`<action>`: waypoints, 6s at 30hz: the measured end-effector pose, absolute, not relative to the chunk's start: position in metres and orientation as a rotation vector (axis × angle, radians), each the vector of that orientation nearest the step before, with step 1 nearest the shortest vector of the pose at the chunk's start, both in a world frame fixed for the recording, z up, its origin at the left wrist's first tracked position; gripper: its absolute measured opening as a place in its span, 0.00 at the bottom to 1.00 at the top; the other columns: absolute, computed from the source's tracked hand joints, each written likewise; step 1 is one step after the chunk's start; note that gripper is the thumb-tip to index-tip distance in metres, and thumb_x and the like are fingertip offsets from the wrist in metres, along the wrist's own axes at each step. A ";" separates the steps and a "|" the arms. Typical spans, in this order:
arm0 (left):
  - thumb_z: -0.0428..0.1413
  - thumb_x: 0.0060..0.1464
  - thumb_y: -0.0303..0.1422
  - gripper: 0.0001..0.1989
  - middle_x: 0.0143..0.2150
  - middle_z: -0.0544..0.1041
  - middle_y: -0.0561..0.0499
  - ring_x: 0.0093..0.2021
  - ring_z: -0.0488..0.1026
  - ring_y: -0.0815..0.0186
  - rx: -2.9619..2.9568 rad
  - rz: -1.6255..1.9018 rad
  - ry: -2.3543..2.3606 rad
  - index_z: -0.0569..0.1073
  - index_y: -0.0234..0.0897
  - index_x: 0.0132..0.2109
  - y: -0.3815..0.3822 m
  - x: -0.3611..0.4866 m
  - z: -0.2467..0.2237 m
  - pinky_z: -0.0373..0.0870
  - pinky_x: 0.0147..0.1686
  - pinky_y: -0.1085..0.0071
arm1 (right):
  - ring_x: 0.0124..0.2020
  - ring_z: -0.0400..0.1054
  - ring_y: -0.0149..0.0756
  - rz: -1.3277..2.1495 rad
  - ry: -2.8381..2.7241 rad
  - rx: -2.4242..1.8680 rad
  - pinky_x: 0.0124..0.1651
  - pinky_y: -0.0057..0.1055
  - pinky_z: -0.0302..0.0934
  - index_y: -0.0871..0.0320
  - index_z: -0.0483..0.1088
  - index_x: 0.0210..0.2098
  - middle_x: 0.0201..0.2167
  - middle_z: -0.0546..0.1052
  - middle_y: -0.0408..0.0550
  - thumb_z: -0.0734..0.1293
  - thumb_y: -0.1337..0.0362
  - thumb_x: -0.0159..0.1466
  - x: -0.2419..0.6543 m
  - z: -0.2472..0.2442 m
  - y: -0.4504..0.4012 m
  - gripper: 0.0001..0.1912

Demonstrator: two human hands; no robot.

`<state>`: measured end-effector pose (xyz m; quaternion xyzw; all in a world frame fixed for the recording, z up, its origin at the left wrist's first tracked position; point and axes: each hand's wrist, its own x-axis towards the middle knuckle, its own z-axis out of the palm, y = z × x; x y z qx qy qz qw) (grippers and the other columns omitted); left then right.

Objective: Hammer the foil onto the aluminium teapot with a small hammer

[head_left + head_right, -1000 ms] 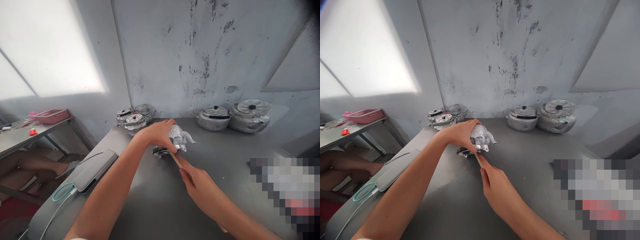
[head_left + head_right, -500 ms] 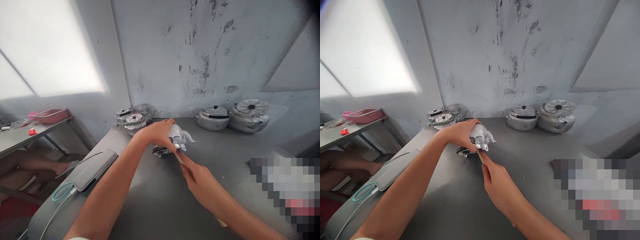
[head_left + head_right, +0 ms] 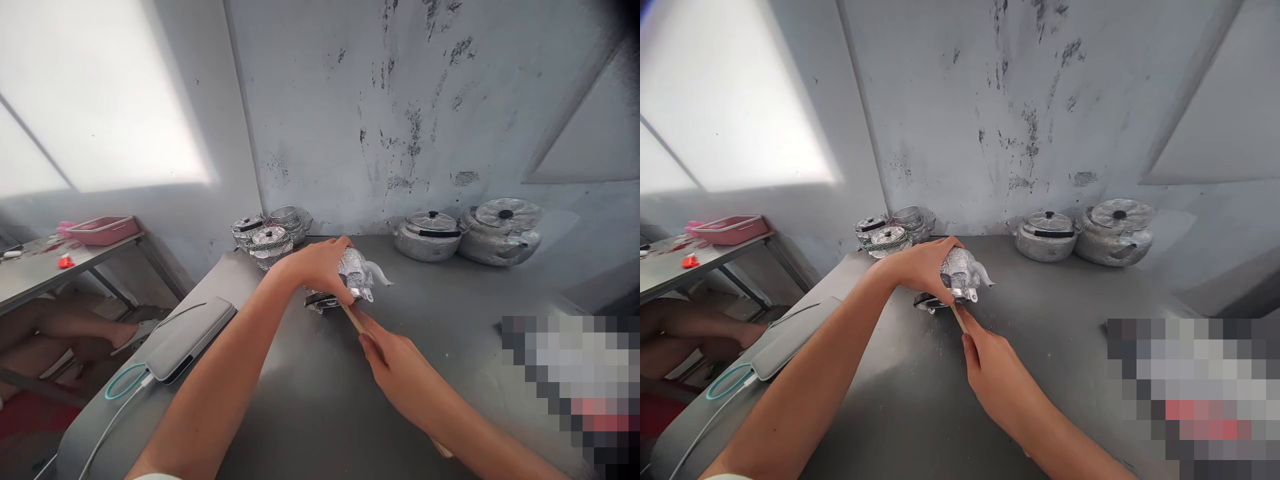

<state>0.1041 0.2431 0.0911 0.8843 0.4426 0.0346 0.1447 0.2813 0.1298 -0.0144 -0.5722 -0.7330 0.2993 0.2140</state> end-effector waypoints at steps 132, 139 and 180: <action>0.64 0.44 0.59 0.46 0.60 0.73 0.50 0.58 0.70 0.50 2.601 0.421 1.027 0.62 0.52 0.66 0.249 0.110 0.074 0.68 0.53 0.60 | 0.23 0.52 0.30 1.045 -1.712 -1.501 0.25 0.25 0.51 0.50 0.60 0.65 0.26 0.63 0.38 0.53 0.59 0.73 0.293 -0.028 0.128 0.23; 0.64 0.43 0.60 0.48 0.64 0.71 0.50 0.63 0.67 0.49 2.604 0.407 1.043 0.60 0.52 0.68 0.252 0.108 0.072 0.66 0.57 0.60 | 0.24 0.53 0.31 1.034 -1.710 -1.467 0.25 0.25 0.52 0.46 0.57 0.68 0.27 0.63 0.38 0.52 0.58 0.74 0.293 -0.026 0.128 0.24; 0.64 0.42 0.62 0.50 0.65 0.70 0.49 0.64 0.67 0.48 2.573 0.394 1.049 0.60 0.52 0.69 0.253 0.107 0.073 0.64 0.61 0.56 | 0.23 0.52 0.29 1.115 -1.684 -1.459 0.25 0.25 0.51 0.47 0.55 0.70 0.28 0.63 0.37 0.51 0.57 0.75 0.293 -0.026 0.129 0.25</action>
